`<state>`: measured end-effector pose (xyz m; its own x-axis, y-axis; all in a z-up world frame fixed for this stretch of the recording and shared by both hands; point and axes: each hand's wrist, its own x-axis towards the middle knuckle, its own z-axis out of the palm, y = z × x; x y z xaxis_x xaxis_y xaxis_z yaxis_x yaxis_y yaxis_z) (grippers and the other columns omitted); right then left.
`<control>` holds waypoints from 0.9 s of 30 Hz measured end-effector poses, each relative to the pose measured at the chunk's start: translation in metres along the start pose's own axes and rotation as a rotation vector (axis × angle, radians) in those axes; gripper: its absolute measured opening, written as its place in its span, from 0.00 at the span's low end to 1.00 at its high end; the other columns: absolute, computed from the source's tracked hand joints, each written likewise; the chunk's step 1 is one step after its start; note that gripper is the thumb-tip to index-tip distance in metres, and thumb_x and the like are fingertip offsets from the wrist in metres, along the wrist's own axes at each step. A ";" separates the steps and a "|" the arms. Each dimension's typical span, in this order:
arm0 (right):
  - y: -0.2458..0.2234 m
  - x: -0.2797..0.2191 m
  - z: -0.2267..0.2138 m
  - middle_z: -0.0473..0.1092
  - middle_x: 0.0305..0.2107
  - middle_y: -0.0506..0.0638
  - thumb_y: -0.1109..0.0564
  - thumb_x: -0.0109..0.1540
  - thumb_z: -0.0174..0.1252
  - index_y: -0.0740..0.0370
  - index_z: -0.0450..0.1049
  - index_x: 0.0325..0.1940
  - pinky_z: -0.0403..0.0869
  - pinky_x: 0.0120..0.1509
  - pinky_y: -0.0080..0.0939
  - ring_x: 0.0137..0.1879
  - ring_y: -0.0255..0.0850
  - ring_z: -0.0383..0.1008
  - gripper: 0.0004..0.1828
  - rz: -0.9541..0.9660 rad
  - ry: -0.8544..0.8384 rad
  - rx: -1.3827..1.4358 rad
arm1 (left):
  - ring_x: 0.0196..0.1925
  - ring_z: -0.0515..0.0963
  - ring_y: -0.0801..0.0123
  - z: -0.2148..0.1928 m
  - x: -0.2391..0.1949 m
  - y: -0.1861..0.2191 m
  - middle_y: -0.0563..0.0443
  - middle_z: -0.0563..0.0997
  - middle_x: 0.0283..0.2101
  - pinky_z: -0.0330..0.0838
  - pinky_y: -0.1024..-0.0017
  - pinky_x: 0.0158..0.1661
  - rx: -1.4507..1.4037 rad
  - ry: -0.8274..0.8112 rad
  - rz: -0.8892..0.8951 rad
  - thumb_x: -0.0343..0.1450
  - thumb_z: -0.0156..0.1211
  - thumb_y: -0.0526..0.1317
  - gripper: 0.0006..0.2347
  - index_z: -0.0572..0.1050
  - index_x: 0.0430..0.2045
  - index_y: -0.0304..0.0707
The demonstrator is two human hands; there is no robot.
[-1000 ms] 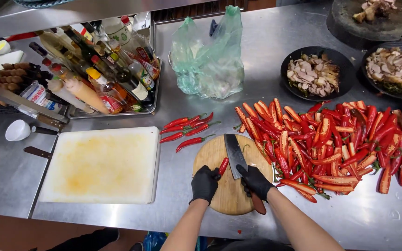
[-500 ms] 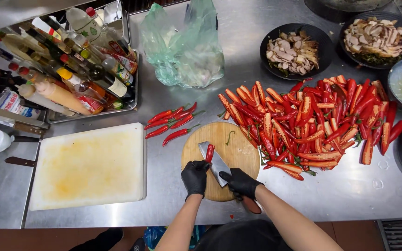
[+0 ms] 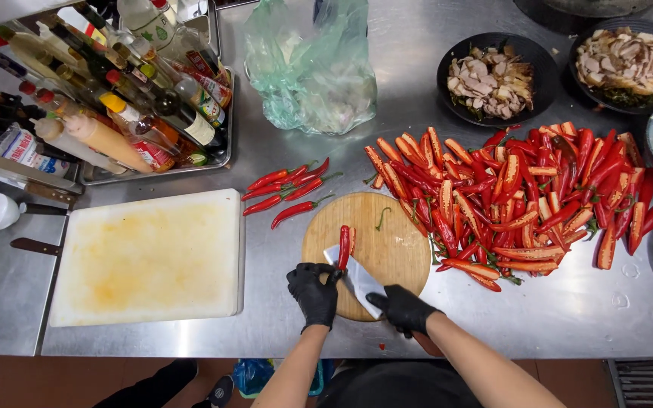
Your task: The person slices red chili peppers lengthwise on a round wooden cutting board using a large knife. They wear black gloves and work at a stainless steel counter, placing the cut peppers into a pile. Other ingredients and condiments are visible in the background.
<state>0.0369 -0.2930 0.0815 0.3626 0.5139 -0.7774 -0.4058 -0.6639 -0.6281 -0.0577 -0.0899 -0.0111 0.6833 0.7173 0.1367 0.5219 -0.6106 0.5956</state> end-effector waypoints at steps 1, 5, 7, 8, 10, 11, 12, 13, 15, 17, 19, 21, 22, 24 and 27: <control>0.009 -0.004 0.003 0.65 0.10 0.57 0.42 0.67 0.60 0.66 0.71 0.36 0.67 0.09 0.42 0.09 0.46 0.67 0.22 -0.002 0.004 -0.007 | 0.49 0.72 0.59 -0.002 0.001 0.009 0.63 0.77 0.34 0.67 0.63 0.48 -0.007 0.005 -0.001 0.59 0.79 0.49 0.10 0.82 0.27 0.63; 0.026 -0.046 0.002 0.70 0.20 0.46 0.34 0.66 0.54 0.54 0.76 0.35 0.65 0.28 0.38 0.22 0.34 0.66 0.23 0.128 -0.060 -0.291 | 0.42 0.73 0.54 0.007 0.012 0.040 0.59 0.81 0.32 0.64 0.55 0.39 0.032 0.071 -0.036 0.64 0.70 0.42 0.02 0.83 0.22 0.58; 0.032 -0.063 -0.013 0.74 0.23 0.42 0.31 0.64 0.55 0.51 0.78 0.33 0.67 0.36 0.35 0.28 0.30 0.69 0.24 0.176 -0.084 -0.388 | 0.42 0.74 0.54 0.013 0.027 0.052 0.60 0.82 0.31 0.65 0.54 0.39 -0.009 0.081 -0.047 0.63 0.74 0.43 0.04 0.83 0.20 0.56; 0.039 -0.063 -0.023 0.73 0.23 0.42 0.29 0.63 0.54 0.51 0.77 0.33 0.67 0.37 0.34 0.28 0.31 0.68 0.25 0.170 -0.045 -0.404 | 0.43 0.75 0.54 0.011 0.036 0.056 0.59 0.81 0.32 0.68 0.54 0.39 -0.045 0.124 0.035 0.66 0.70 0.45 0.02 0.82 0.26 0.56; 0.037 -0.065 -0.032 0.72 0.23 0.43 0.27 0.62 0.53 0.51 0.76 0.32 0.68 0.38 0.33 0.28 0.31 0.68 0.27 0.160 0.001 -0.431 | 0.44 0.76 0.54 0.005 0.063 0.052 0.59 0.80 0.33 0.71 0.54 0.39 -0.088 0.177 0.114 0.69 0.66 0.47 0.04 0.82 0.32 0.55; 0.027 -0.067 -0.033 0.70 0.20 0.45 0.31 0.63 0.54 0.53 0.76 0.33 0.65 0.33 0.34 0.23 0.33 0.66 0.25 0.154 0.083 -0.358 | 0.48 0.75 0.52 0.003 0.081 0.043 0.52 0.80 0.40 0.69 0.53 0.44 -0.065 0.173 0.117 0.70 0.62 0.45 0.08 0.81 0.39 0.51; 0.021 -0.070 -0.030 0.68 0.16 0.47 0.35 0.64 0.55 0.55 0.76 0.33 0.63 0.28 0.35 0.19 0.34 0.64 0.22 0.149 0.162 -0.280 | 0.52 0.75 0.50 -0.001 0.096 0.033 0.46 0.81 0.46 0.67 0.53 0.50 -0.039 0.163 0.119 0.71 0.58 0.43 0.12 0.80 0.47 0.47; 0.006 -0.070 -0.019 0.68 0.16 0.47 0.35 0.64 0.55 0.55 0.76 0.33 0.63 0.28 0.35 0.19 0.34 0.64 0.22 0.148 0.165 -0.286 | 0.52 0.75 0.50 0.004 0.111 0.014 0.46 0.81 0.46 0.67 0.53 0.50 -0.044 0.167 0.116 0.71 0.58 0.43 0.12 0.80 0.47 0.47; -0.026 -0.067 0.005 0.62 0.14 0.53 0.44 0.63 0.58 0.57 0.72 0.32 0.59 0.14 0.36 0.13 0.40 0.58 0.16 0.114 0.133 -0.093 | 0.70 0.64 0.43 0.015 0.148 -0.020 0.36 0.69 0.65 0.65 0.45 0.59 0.095 -0.007 0.084 0.71 0.55 0.39 0.28 0.61 0.69 0.44; -0.054 -0.060 0.028 0.66 0.17 0.55 0.49 0.63 0.55 0.57 0.74 0.37 0.60 0.15 0.35 0.17 0.40 0.64 0.10 0.103 0.116 -0.092 | 0.60 0.71 0.48 0.011 0.161 -0.030 0.43 0.75 0.56 0.68 0.49 0.49 0.309 -0.078 0.122 0.68 0.60 0.44 0.31 0.62 0.69 0.47; -0.064 -0.043 0.039 0.70 0.20 0.57 0.54 0.63 0.53 0.56 0.76 0.42 0.60 0.16 0.34 0.21 0.40 0.70 0.09 0.103 0.100 -0.091 | 0.49 0.77 0.52 0.010 0.168 -0.039 0.49 0.80 0.47 0.72 0.53 0.39 0.521 -0.155 0.154 0.66 0.65 0.49 0.34 0.62 0.70 0.50; -0.055 -0.016 0.041 0.74 0.28 0.59 0.64 0.58 0.44 0.55 0.72 0.45 0.67 0.16 0.40 0.22 0.48 0.72 0.15 0.057 0.061 -0.368 | 0.47 0.78 0.44 0.010 0.163 -0.055 0.47 0.79 0.45 0.74 0.47 0.42 0.430 -0.137 0.047 0.65 0.67 0.49 0.21 0.78 0.54 0.62; -0.054 -0.017 0.035 0.74 0.28 0.59 0.64 0.58 0.44 0.55 0.72 0.45 0.67 0.16 0.40 0.22 0.48 0.72 0.15 0.061 0.063 -0.371 | 0.47 0.78 0.44 -0.005 0.158 -0.041 0.47 0.79 0.45 0.74 0.47 0.42 0.426 -0.139 0.045 0.65 0.67 0.49 0.21 0.78 0.54 0.62; -0.054 -0.019 0.024 0.73 0.24 0.58 0.35 0.66 0.46 0.55 0.72 0.41 0.69 0.16 0.43 0.20 0.48 0.72 0.23 0.065 0.213 -0.293 | 0.50 0.81 0.42 -0.036 0.149 -0.016 0.43 0.78 0.51 0.76 0.49 0.49 0.029 -0.220 -0.391 0.70 0.62 0.47 0.14 0.80 0.50 0.53; -0.045 -0.024 -0.014 0.70 0.19 0.53 0.37 0.66 0.51 0.55 0.71 0.35 0.60 0.18 0.38 0.17 0.42 0.64 0.21 0.098 0.426 -0.049 | 0.45 0.84 0.55 -0.027 0.116 -0.012 0.50 0.86 0.42 0.75 0.62 0.49 -0.221 -0.041 -0.264 0.67 0.66 0.46 0.20 0.75 0.54 0.52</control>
<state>0.0580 -0.2832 0.1290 0.6423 0.1837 -0.7441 -0.4193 -0.7284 -0.5418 0.0015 0.0098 0.0191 0.5617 0.8241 -0.0736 0.5631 -0.3156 0.7638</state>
